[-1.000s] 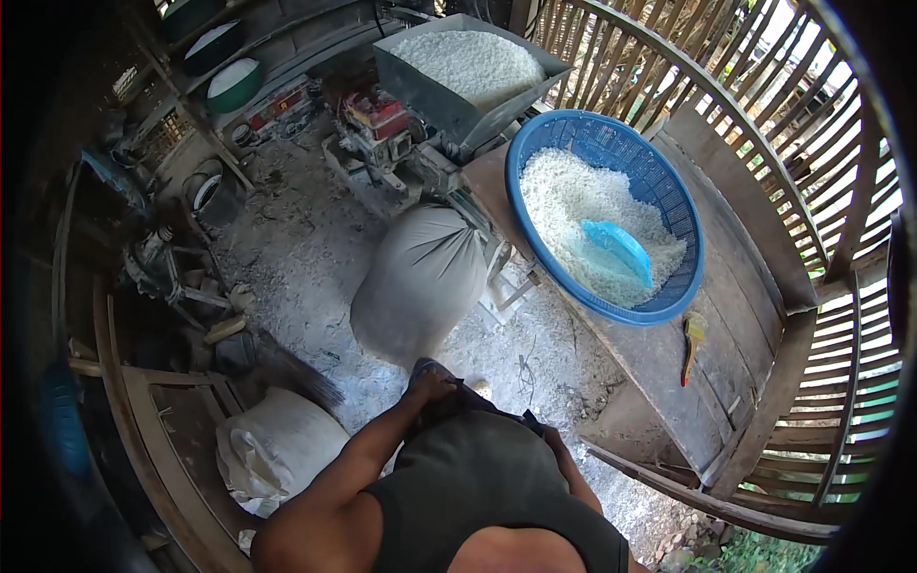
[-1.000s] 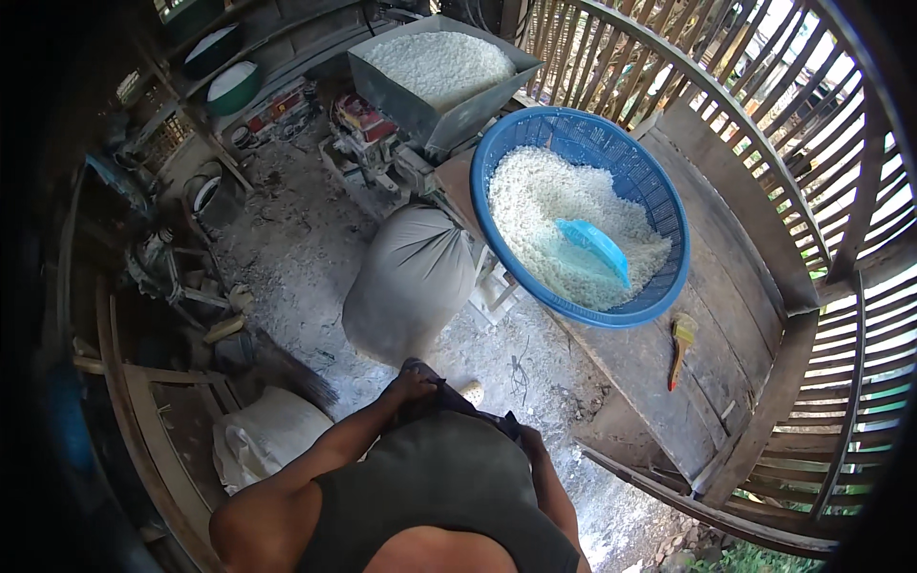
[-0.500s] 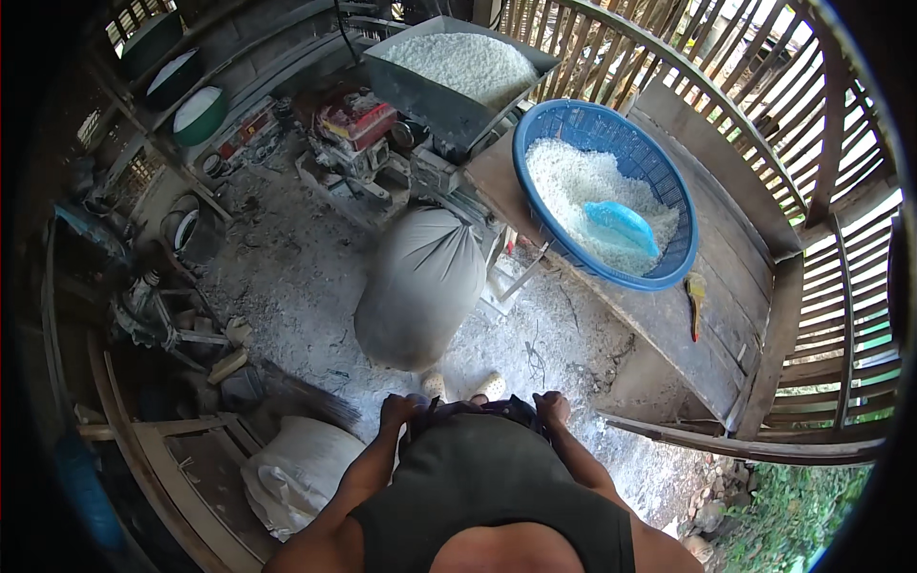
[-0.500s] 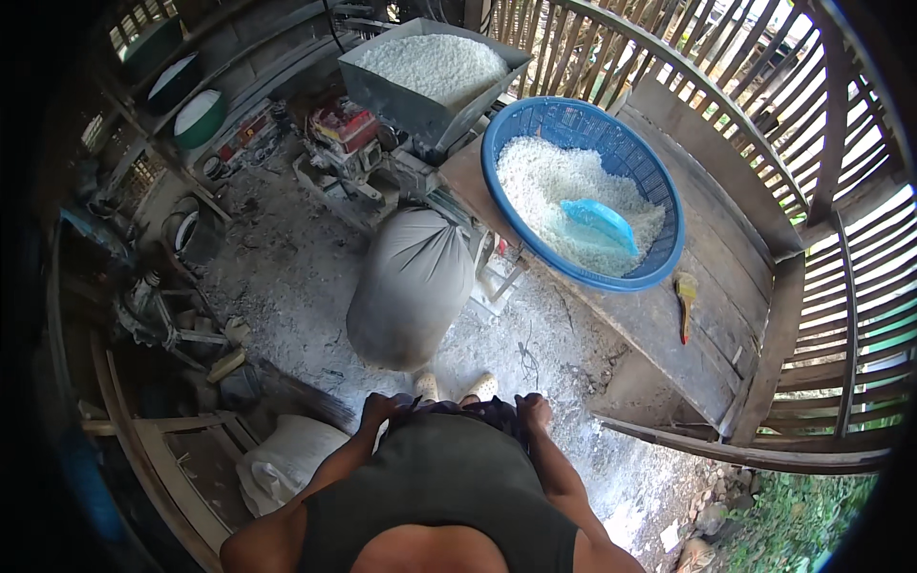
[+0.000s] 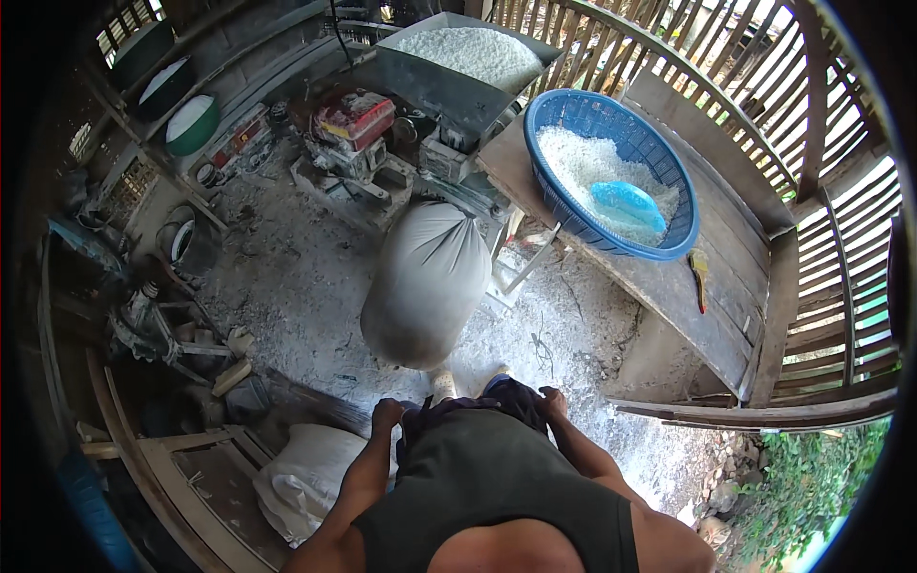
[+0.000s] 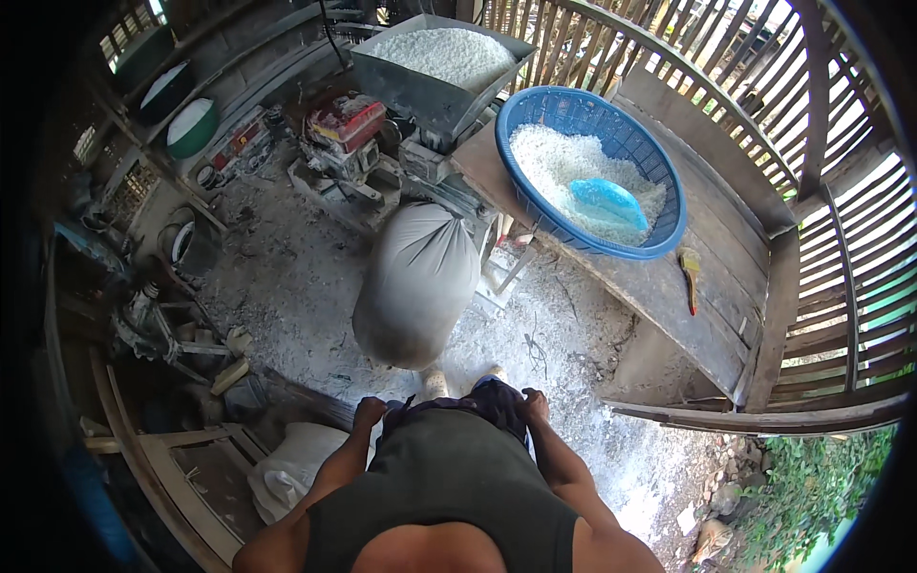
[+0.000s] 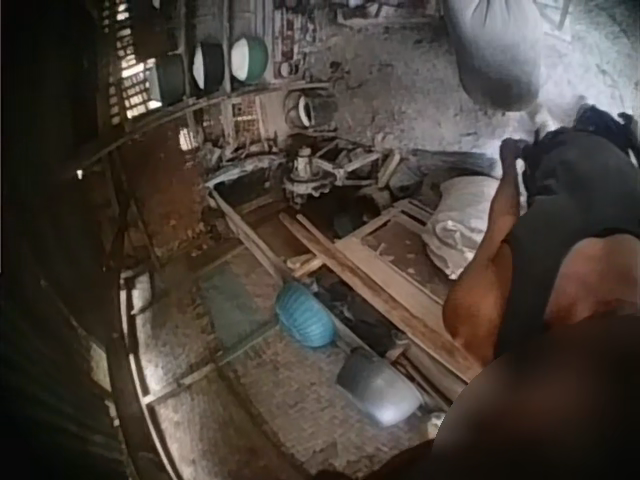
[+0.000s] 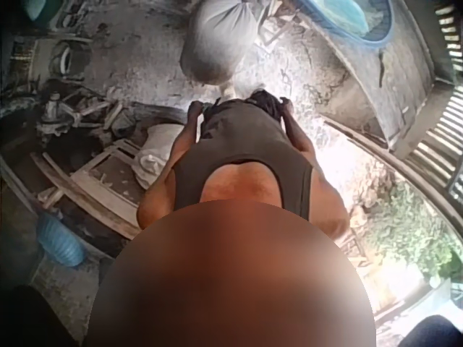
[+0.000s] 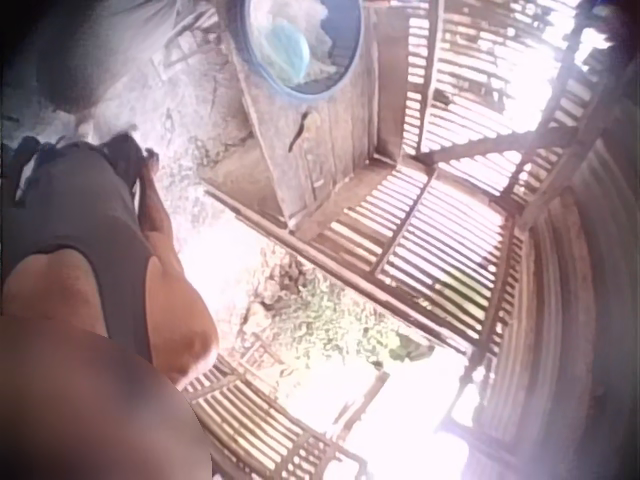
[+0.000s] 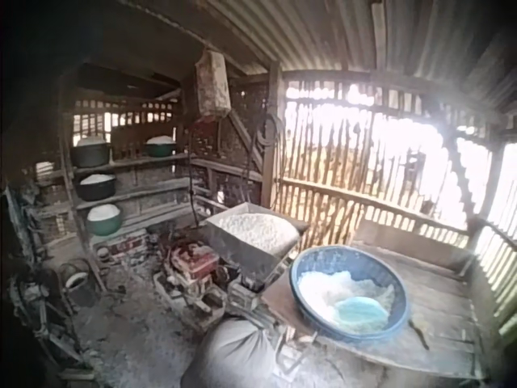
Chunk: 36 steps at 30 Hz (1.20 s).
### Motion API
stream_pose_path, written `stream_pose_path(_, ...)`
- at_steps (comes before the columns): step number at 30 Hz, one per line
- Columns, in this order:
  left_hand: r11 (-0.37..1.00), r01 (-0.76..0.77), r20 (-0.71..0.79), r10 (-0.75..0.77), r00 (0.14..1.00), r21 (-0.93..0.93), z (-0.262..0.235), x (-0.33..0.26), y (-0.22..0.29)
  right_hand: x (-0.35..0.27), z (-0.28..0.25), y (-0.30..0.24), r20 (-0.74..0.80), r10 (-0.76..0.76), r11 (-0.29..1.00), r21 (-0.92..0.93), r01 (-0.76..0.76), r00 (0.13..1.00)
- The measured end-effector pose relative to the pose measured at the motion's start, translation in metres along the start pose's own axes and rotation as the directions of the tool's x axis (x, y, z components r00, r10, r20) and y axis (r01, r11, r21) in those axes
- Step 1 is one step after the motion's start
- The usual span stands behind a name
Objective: The person scoops white grain from a blue basin into a metal hopper using a blue scoop, then rubs their hands together and wipes the grain in the hopper.
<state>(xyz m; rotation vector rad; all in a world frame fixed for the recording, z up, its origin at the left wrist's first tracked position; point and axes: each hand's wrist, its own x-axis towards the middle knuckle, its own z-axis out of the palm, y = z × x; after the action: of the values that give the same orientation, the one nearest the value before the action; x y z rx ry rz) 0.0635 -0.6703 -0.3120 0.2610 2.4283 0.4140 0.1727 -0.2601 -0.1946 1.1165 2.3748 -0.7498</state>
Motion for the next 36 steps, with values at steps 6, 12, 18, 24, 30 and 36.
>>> stream_pose_path(6,0.832,0.187,0.087,-0.166,0.982,-0.523,-0.005,-0.027,0.032,-0.004,0.006,-0.005,0.071,-0.003,0.998,0.059,-0.001,0.997)
stream_pose_path(12,0.871,0.240,0.115,-0.211,0.971,-0.428,-0.015,-0.038,0.037,-0.001,0.010,-0.011,0.081,-0.007,0.998,0.057,0.003,0.997)
stream_pose_path(18,0.984,0.179,0.058,-0.180,0.982,0.009,-0.009,-0.017,0.027,-0.009,0.004,-0.016,-0.001,-0.013,0.997,0.077,0.013,1.000)
stream_pose_path(24,0.999,0.012,0.016,-0.013,1.000,0.049,-0.021,-0.007,0.042,-0.008,0.009,-0.006,0.030,-0.012,0.998,0.054,0.011,0.999)
stream_pose_path(30,0.964,0.161,0.124,-0.137,0.983,-0.212,-0.041,-0.011,0.054,-0.011,0.016,-0.008,-0.132,-0.023,0.985,0.165,0.045,0.991)
stream_pose_path(36,0.947,0.211,0.085,-0.196,0.977,-0.241,-0.039,-0.018,0.042,-0.009,0.017,-0.029,-0.122,-0.062,0.947,0.308,0.097,0.991)
